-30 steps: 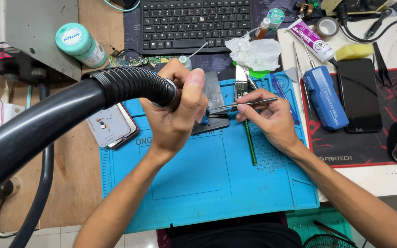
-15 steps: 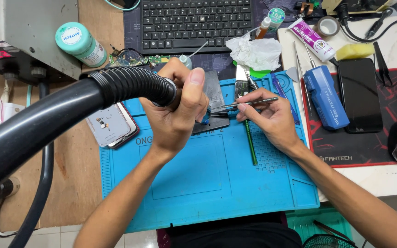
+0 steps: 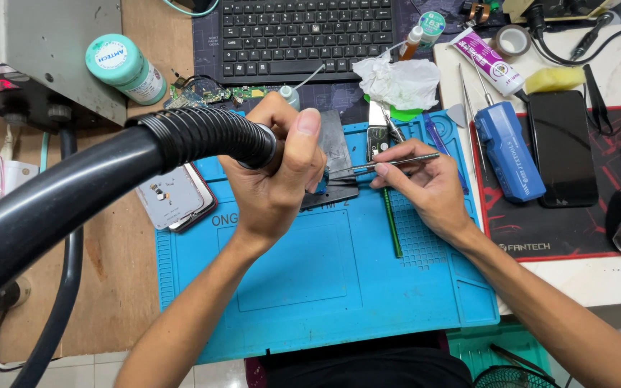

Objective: Repairing a small electronic component board by heating it with a heat gun, wiping parts with a cloth, and manipulating tiny components with a precision tool.

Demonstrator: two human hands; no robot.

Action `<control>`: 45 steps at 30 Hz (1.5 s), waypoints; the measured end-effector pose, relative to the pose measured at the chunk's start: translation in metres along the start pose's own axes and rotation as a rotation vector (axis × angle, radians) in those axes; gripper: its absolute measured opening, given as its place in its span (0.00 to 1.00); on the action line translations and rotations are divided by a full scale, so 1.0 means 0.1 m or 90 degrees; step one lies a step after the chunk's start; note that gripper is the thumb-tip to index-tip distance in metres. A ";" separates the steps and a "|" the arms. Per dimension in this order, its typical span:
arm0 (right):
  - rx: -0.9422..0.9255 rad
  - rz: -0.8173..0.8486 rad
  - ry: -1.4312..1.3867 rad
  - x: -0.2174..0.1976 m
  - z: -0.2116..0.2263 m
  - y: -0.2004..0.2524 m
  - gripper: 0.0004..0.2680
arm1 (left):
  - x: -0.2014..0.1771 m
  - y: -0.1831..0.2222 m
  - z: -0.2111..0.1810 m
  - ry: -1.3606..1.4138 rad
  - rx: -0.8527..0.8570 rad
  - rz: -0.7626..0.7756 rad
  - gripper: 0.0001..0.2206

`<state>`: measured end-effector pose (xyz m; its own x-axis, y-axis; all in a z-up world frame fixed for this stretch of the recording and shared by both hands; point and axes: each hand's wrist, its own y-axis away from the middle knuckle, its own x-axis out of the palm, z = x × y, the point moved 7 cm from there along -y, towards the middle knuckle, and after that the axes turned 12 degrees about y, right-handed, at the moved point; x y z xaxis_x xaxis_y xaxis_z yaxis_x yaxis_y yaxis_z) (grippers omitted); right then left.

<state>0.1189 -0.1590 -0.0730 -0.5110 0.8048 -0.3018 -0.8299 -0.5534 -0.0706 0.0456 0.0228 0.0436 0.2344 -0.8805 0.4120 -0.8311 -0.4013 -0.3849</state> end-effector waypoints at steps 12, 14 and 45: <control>-0.002 -0.021 -0.027 -0.05 -0.07 0.04 0.05 | 0.01 0.01 0.02 -0.025 0.006 0.006 0.13; -0.010 -0.020 -0.021 -0.04 -0.05 0.05 0.04 | 0.00 0.01 0.01 -0.016 0.001 0.005 0.13; -0.124 -0.079 0.111 -0.04 0.08 0.39 0.05 | 0.00 0.00 -0.09 -0.009 0.038 -0.002 0.12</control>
<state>0.0863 -0.1820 -0.0666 -0.3487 0.8291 -0.4370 -0.8165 -0.4976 -0.2928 0.0407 0.0247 0.0515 0.2444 -0.8828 0.4011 -0.7988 -0.4178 -0.4328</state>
